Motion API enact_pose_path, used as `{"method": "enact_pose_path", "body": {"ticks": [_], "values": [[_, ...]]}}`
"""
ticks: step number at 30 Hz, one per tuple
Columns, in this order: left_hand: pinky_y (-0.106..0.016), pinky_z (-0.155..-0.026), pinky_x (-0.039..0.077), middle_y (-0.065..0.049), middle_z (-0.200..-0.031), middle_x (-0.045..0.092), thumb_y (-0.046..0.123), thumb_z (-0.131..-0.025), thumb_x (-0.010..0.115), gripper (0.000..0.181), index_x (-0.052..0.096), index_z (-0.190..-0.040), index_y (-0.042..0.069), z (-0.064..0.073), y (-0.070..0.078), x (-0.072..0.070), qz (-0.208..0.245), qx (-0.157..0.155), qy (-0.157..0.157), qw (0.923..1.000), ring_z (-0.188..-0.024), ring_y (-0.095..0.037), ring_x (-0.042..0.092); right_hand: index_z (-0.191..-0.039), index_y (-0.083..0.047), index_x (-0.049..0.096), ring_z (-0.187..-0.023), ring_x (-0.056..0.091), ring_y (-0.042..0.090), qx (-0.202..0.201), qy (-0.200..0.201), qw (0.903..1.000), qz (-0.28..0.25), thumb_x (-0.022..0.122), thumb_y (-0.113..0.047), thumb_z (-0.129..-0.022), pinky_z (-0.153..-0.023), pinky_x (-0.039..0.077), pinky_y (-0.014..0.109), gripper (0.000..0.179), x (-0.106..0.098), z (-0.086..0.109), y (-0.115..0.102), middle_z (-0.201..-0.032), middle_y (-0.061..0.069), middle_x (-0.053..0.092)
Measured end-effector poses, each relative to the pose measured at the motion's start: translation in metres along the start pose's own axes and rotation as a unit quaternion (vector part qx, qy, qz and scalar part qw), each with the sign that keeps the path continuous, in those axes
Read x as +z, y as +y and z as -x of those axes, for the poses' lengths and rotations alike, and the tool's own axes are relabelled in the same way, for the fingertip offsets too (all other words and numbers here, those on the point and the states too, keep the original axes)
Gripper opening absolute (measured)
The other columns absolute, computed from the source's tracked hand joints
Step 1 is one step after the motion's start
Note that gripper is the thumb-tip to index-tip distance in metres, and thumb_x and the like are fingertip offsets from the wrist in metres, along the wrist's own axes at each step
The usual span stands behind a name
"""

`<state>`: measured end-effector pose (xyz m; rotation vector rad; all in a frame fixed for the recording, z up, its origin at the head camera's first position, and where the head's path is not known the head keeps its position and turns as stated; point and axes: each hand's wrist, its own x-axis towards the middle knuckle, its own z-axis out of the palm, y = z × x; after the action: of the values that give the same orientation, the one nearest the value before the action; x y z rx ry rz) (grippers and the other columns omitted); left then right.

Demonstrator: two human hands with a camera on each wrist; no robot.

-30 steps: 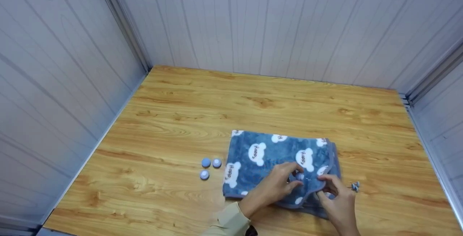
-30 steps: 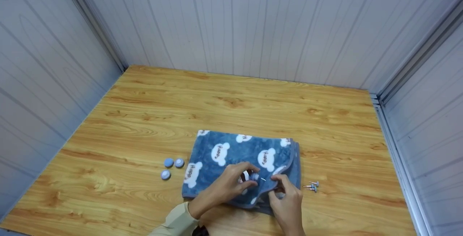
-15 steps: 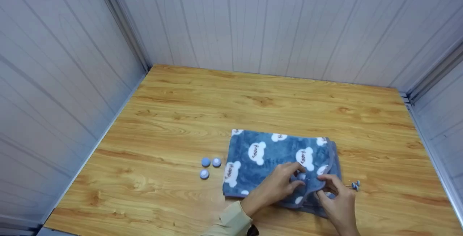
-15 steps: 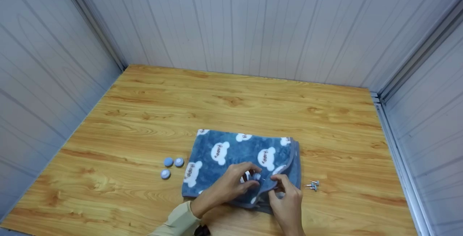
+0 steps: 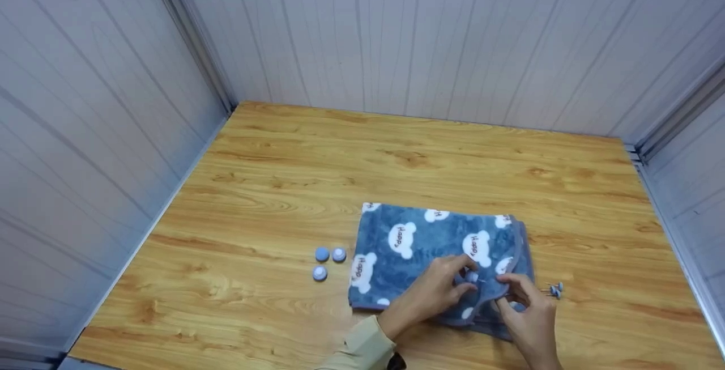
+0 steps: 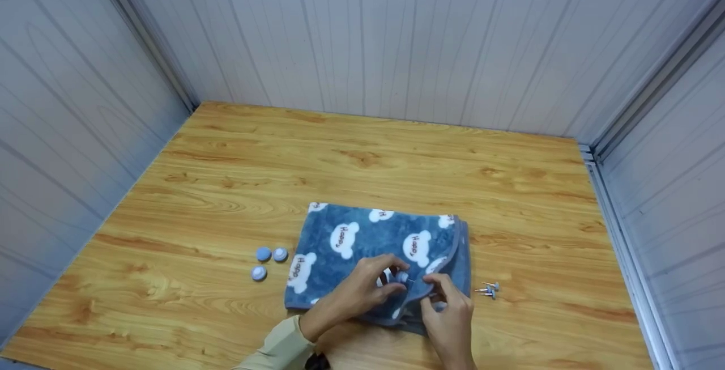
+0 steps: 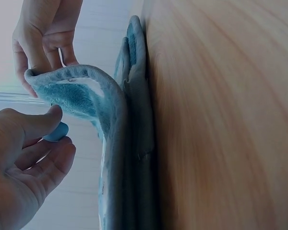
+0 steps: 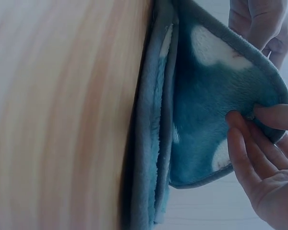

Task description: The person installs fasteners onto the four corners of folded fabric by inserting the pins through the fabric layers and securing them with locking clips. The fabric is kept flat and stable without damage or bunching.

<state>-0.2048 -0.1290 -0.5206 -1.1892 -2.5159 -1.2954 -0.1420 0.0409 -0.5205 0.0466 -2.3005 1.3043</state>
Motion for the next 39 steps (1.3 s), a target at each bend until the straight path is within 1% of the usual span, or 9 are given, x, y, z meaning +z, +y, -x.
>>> {"method": "enact_pose_path", "body": {"ticks": [6, 14, 20, 23, 29, 32, 35, 37, 39], "values": [[-0.010, -0.069, 0.046, -0.002, -0.094, 0.065, 0.010, -0.085, 0.069, 0.022, 0.061, -0.104, 0.007, 0.000, 0.003, 0.000, 0.001, -0.003, -0.003, 1.0000, -0.085, -0.002, 0.060, -0.090, -0.001, 0.067, -0.073, 0.063, 0.004, -0.001, -0.006, 1.0000, 0.002, 0.068, 0.021, -0.066, -0.061, 0.048, 0.014, 0.033, 0.002, 0.000, -0.001, -0.084, 0.007, 0.070], [-0.009, -0.070, 0.046, -0.003, -0.094, 0.066, 0.012, -0.085, 0.069, 0.021, 0.061, -0.103, 0.006, 0.000, 0.001, 0.001, -0.014, 0.024, 0.007, 0.9996, -0.085, -0.003, 0.061, -0.088, 0.000, 0.067, -0.070, 0.064, 0.005, -0.024, -0.002, 0.9997, -0.003, 0.065, 0.025, -0.064, -0.061, 0.048, 0.013, 0.034, 0.002, -0.001, -0.001, -0.080, 0.008, 0.069], [-0.008, -0.071, 0.045, -0.001, -0.096, 0.066, 0.006, -0.085, 0.069, 0.019, 0.064, -0.103, 0.008, -0.003, 0.006, 0.001, -0.013, 0.012, -0.010, 0.9998, -0.086, 0.001, 0.059, -0.087, 0.000, 0.068, -0.073, 0.065, 0.005, -0.013, -0.016, 0.9998, 0.007, 0.066, 0.023, -0.066, -0.063, 0.049, 0.014, 0.032, 0.003, -0.001, -0.004, -0.080, 0.006, 0.069], [-0.008, -0.071, 0.045, 0.000, -0.096, 0.066, 0.005, -0.085, 0.068, 0.019, 0.065, -0.103, 0.008, -0.004, 0.008, 0.002, -0.018, 0.013, -0.014, 0.9996, -0.086, 0.002, 0.058, -0.087, -0.001, 0.068, -0.073, 0.065, 0.005, -0.007, -0.018, 0.9997, 0.013, 0.066, 0.022, -0.067, -0.063, 0.050, 0.014, 0.031, 0.003, -0.002, -0.005, -0.080, 0.005, 0.070], [-0.008, -0.073, 0.044, -0.001, -0.096, 0.067, 0.006, -0.086, 0.067, 0.017, 0.065, -0.103, 0.007, -0.002, 0.009, 0.004, -0.019, 0.038, -0.013, 0.9990, -0.088, -0.002, 0.059, -0.086, -0.001, 0.068, -0.072, 0.065, 0.004, -0.005, -0.010, 0.9998, 0.014, 0.066, 0.022, -0.067, -0.063, 0.049, 0.013, 0.030, 0.001, -0.001, -0.003, -0.079, 0.006, 0.070], [-0.008, -0.075, 0.041, 0.000, -0.098, 0.066, 0.012, -0.086, 0.065, 0.018, 0.064, -0.104, 0.008, 0.000, 0.010, 0.004, -0.019, 0.041, -0.030, 0.9985, -0.090, -0.003, 0.056, -0.087, -0.001, 0.068, -0.071, 0.064, 0.004, -0.009, -0.007, 0.9999, 0.008, 0.065, 0.023, -0.066, -0.061, 0.048, 0.013, 0.032, 0.000, -0.001, -0.001, -0.079, 0.008, 0.069], [-0.009, -0.077, 0.040, 0.003, -0.103, 0.062, 0.025, -0.086, 0.064, 0.028, 0.062, -0.111, 0.011, 0.001, 0.013, 0.003, -0.026, 0.020, -0.060, 0.9976, -0.094, -0.002, 0.054, -0.088, 0.000, 0.068, -0.072, 0.064, 0.005, -0.010, -0.010, 0.9999, 0.005, 0.063, 0.025, -0.066, -0.060, 0.048, 0.013, 0.034, -0.001, 0.000, -0.001, -0.081, 0.009, 0.069], [-0.009, -0.077, 0.040, 0.004, -0.107, 0.060, 0.035, -0.086, 0.064, 0.036, 0.059, -0.115, 0.014, 0.002, 0.016, 0.002, -0.045, 0.005, -0.080, 0.9958, -0.096, -0.002, 0.054, -0.089, -0.001, 0.068, -0.072, 0.064, 0.005, -0.007, -0.014, 0.9999, 0.004, 0.062, 0.025, -0.065, -0.060, 0.048, 0.013, 0.035, -0.002, 0.000, -0.002, -0.082, 0.009, 0.070], [-0.010, -0.074, 0.041, 0.005, -0.108, 0.059, 0.039, -0.086, 0.064, 0.039, 0.058, -0.117, 0.015, 0.002, 0.018, 0.003, -0.070, -0.004, -0.088, 0.9936, -0.095, -0.002, 0.054, -0.090, -0.001, 0.068, -0.072, 0.063, 0.006, -0.008, -0.017, 0.9998, 0.003, 0.062, 0.025, -0.065, -0.060, 0.048, 0.014, 0.037, -0.003, 0.000, -0.003, -0.083, 0.009, 0.070]]}}
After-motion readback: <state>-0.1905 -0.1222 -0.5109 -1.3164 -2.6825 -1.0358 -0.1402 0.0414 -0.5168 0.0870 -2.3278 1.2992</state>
